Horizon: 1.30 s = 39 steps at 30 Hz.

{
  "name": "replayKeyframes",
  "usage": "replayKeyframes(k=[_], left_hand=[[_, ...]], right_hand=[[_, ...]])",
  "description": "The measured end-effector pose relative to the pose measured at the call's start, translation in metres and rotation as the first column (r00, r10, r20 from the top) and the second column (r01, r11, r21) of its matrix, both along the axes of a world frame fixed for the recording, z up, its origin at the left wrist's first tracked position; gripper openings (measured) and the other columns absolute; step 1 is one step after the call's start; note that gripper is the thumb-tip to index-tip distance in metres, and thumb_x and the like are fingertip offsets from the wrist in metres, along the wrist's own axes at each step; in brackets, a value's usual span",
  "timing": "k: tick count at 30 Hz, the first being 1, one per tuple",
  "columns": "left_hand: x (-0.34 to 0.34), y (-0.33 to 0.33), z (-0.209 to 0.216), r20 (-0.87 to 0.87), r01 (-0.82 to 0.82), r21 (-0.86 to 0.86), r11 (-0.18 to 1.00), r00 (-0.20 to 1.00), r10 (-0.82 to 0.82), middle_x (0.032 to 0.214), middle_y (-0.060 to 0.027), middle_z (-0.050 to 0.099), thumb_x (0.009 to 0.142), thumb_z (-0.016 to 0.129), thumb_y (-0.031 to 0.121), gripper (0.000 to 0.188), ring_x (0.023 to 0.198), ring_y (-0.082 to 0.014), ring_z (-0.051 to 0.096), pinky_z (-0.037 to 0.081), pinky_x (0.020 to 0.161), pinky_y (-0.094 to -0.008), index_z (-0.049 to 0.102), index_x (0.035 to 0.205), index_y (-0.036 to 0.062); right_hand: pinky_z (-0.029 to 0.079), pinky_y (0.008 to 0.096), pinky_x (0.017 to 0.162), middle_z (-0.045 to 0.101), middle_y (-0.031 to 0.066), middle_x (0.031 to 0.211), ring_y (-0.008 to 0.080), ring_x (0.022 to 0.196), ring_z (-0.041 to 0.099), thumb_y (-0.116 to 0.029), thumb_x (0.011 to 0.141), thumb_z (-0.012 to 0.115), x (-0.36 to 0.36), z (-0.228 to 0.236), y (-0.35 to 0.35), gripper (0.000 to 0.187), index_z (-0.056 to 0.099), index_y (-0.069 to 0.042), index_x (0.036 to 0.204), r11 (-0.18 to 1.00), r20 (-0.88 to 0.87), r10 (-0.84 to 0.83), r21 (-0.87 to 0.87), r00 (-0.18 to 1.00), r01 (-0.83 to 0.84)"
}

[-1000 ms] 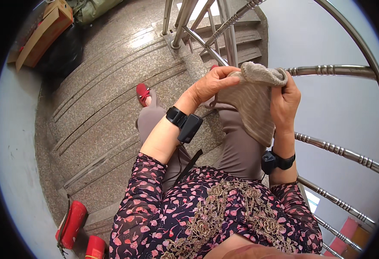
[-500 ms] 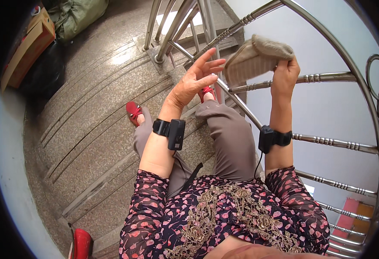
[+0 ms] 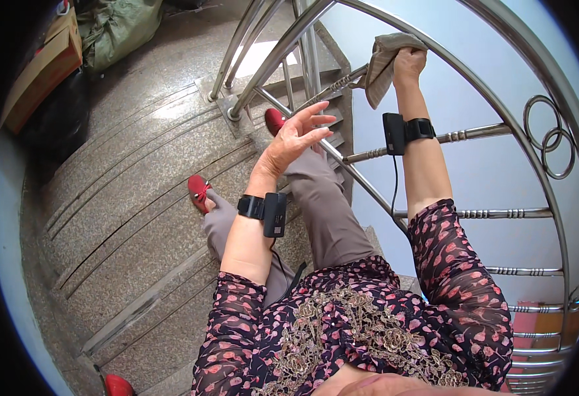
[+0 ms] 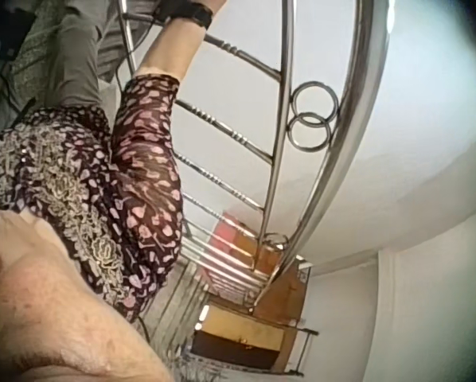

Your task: Cleaning a stainless steel staircase handrail with a cloth.

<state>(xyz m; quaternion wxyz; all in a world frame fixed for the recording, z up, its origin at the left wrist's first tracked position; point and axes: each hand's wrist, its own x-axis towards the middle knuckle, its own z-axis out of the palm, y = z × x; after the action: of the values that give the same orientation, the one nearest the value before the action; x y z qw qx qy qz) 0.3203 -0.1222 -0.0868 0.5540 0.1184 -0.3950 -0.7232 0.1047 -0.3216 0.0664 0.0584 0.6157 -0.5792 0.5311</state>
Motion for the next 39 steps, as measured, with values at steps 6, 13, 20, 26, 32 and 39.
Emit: replayKeyframes(k=[6, 13, 20, 26, 32, 39], left_hand=[[-0.005, -0.008, 0.008, -0.005, -0.07, 0.074, 0.995, 0.998, 0.07, 0.126, -0.0112, 0.06, 0.092, 0.062, 0.025, 0.056, 0.104, -0.0179, 0.062, 0.046, 0.089, -0.0288, 0.042, 0.143, 0.0104], [-0.047, -0.027, 0.01, -0.137, -0.17, 0.057, 0.984, 0.975, 0.177, 0.142, -0.0113, 0.046, 0.096, 0.053, 0.015, 0.056, 0.118, -0.0196, 0.055, 0.045, 0.095, -0.0307, 0.033, 0.148, 0.0138], [-0.097, -0.056, 0.003, -0.098, -0.237, 0.161, 0.958, 0.962, 0.255, 0.149, -0.0115, 0.035, 0.1, 0.045, 0.018, 0.052, 0.134, -0.0206, 0.038, 0.031, 0.11, -0.0347, 0.029, 0.149, 0.0083], [-0.121, -0.072, -0.01, -0.173, -0.324, 0.374, 0.869, 0.896, 0.409, 0.148, -0.0138, 0.036, 0.105, 0.033, 0.029, 0.05, 0.137, -0.0222, 0.033, 0.024, 0.113, -0.0311, 0.033, 0.144, -0.0017], [-0.139, -0.086, -0.037, 0.067, -0.467, 0.449, 0.762, 0.868, 0.492, 0.141, -0.0131, 0.041, 0.104, 0.033, 0.029, 0.049, 0.131, -0.0206, 0.037, 0.027, 0.11, -0.0304, 0.034, 0.144, -0.0008], [-0.147, -0.088, -0.065, 0.13, -0.462, 0.547, 0.698, 0.871, 0.474, 0.125, -0.007, 0.051, 0.105, 0.034, 0.031, 0.042, 0.117, -0.0146, 0.044, 0.033, 0.102, -0.0276, 0.044, 0.132, 0.0006]], right_hand=[[0.048, 0.0448, 0.085, 0.062, 0.0264, 0.105, 0.043, 0.098, 0.061, -0.024, 0.089, 0.056, 0.008, -0.018, -0.007, 0.036, 0.047, 0.004, 0.111, 0.959, -0.1, -0.107, -0.274, 0.989, 0.076], [0.049, 0.0371, 0.083, 0.062, 0.0175, 0.096, 0.0311, 0.089, 0.062, -0.021, 0.087, 0.061, 0.021, -0.074, -0.001, 0.032, 0.047, 0.002, 0.105, 0.941, 0.047, 0.002, -0.338, 0.999, 0.014], [0.049, 0.0291, 0.079, 0.062, 0.0089, 0.092, 0.0174, 0.083, 0.06, -0.011, 0.082, 0.065, 0.021, -0.13, 0.023, 0.026, 0.051, 0.001, 0.099, 0.976, 0.289, 0.213, -0.113, 0.933, -0.188], [0.05, 0.0261, 0.077, 0.064, 0.0061, 0.099, 0.0117, 0.087, 0.06, -0.002, 0.089, 0.063, 0.022, -0.164, 0.054, 0.02, 0.056, 0.0, 0.108, 0.843, 0.644, 0.343, 0.109, 0.683, -0.526], [0.049, 0.0263, 0.083, 0.063, 0.0044, 0.106, 0.0121, 0.093, 0.058, -0.004, 0.087, 0.066, 0.014, -0.22, 0.059, 0.029, 0.056, -0.002, 0.113, 0.719, 0.732, 0.308, 0.239, 0.607, -0.653], [0.047, 0.0257, 0.079, 0.062, 0.0026, 0.101, 0.0102, 0.089, 0.056, -0.007, 0.085, 0.068, 0.001, -0.269, 0.066, 0.03, 0.057, -0.002, 0.112, 0.664, 0.698, 0.355, 0.28, 0.622, -0.693]])
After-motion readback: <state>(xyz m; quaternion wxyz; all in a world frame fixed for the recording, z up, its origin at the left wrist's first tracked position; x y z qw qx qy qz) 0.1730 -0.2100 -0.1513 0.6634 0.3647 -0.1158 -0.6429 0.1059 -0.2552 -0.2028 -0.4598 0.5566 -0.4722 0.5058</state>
